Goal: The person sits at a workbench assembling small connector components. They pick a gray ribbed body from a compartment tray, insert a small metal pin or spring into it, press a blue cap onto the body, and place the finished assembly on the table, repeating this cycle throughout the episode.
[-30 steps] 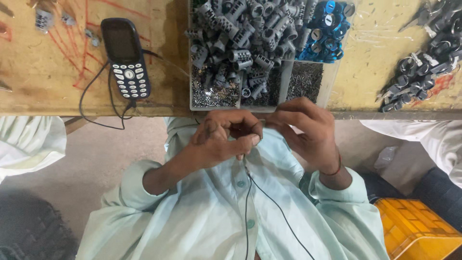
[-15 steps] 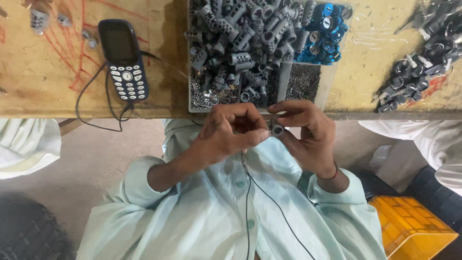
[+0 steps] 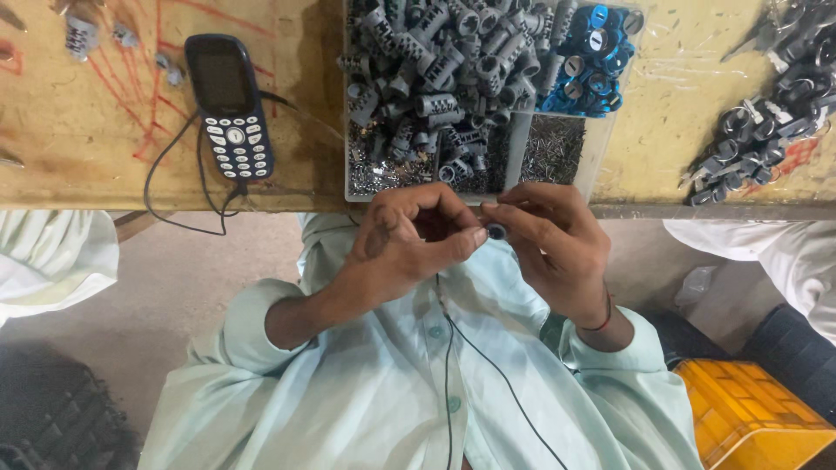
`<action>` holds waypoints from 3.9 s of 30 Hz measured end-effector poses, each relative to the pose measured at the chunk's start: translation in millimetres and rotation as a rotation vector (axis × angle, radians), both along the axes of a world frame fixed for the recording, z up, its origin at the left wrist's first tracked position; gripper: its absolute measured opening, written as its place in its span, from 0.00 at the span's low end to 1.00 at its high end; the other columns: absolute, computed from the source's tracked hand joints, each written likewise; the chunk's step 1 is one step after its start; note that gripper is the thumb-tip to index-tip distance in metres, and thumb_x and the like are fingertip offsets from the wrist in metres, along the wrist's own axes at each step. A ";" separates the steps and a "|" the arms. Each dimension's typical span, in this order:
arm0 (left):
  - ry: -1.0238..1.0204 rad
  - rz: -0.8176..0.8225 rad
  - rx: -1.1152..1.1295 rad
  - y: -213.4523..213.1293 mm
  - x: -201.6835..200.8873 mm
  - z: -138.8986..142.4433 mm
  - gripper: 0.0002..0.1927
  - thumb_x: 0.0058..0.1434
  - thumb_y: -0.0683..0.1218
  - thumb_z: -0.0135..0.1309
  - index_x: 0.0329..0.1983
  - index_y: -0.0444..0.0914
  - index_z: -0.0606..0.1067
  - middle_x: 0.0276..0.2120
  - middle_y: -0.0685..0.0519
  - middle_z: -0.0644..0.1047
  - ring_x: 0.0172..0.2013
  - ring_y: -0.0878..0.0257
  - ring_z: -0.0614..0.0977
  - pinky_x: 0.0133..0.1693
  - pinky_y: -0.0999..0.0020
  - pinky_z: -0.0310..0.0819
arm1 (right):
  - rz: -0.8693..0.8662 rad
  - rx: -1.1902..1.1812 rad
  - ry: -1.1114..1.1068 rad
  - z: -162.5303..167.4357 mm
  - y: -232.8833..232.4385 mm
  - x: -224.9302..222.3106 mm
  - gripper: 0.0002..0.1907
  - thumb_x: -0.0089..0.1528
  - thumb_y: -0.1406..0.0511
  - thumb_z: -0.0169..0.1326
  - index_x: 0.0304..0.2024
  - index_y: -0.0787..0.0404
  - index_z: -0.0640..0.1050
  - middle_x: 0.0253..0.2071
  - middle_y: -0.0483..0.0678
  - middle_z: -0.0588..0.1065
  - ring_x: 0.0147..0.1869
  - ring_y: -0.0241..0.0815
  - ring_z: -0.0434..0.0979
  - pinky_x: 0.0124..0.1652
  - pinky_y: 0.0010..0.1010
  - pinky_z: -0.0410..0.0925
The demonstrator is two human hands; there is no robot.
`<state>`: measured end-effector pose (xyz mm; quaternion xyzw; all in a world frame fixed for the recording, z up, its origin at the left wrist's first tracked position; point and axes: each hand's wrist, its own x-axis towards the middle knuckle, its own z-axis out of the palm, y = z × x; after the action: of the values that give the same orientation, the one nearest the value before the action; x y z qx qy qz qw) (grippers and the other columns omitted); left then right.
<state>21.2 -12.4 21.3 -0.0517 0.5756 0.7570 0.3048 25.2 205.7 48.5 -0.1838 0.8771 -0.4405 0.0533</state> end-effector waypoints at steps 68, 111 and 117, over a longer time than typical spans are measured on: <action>0.685 0.005 -0.027 11.0 -8.2 -13.0 0.10 0.63 0.34 0.63 0.46 0.36 0.78 0.44 0.50 0.83 0.46 0.59 0.87 0.49 0.67 0.83 | -0.039 0.447 0.383 5.2 18.1 -109.5 0.08 0.64 0.76 0.62 0.44 0.67 0.77 0.43 0.57 0.69 0.44 0.56 0.74 0.42 0.42 0.68; 0.823 -0.040 -0.114 11.6 -12.9 4.9 0.20 0.59 0.32 0.63 0.53 0.36 0.74 0.46 0.51 0.79 0.47 0.55 0.81 0.49 0.61 0.77 | -0.458 -0.654 -0.155 4.1 114.6 -72.7 0.07 0.77 0.63 0.48 0.47 0.60 0.73 0.35 0.45 0.76 0.35 0.31 0.73 0.36 0.21 0.65; 1.042 0.009 -0.303 7.8 -12.5 1.9 0.20 0.61 0.32 0.62 0.56 0.30 0.72 0.46 0.47 0.78 0.46 0.53 0.81 0.47 0.60 0.79 | -0.017 -0.042 -0.119 9.6 16.5 -4.0 0.11 0.72 0.77 0.45 0.56 0.65 0.73 0.48 0.50 0.78 0.45 0.47 0.82 0.43 0.37 0.74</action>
<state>8.7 -4.6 23.2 0.2846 0.7531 0.5921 -0.0352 21.2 222.2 58.1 -0.1510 0.8644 -0.4695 0.0979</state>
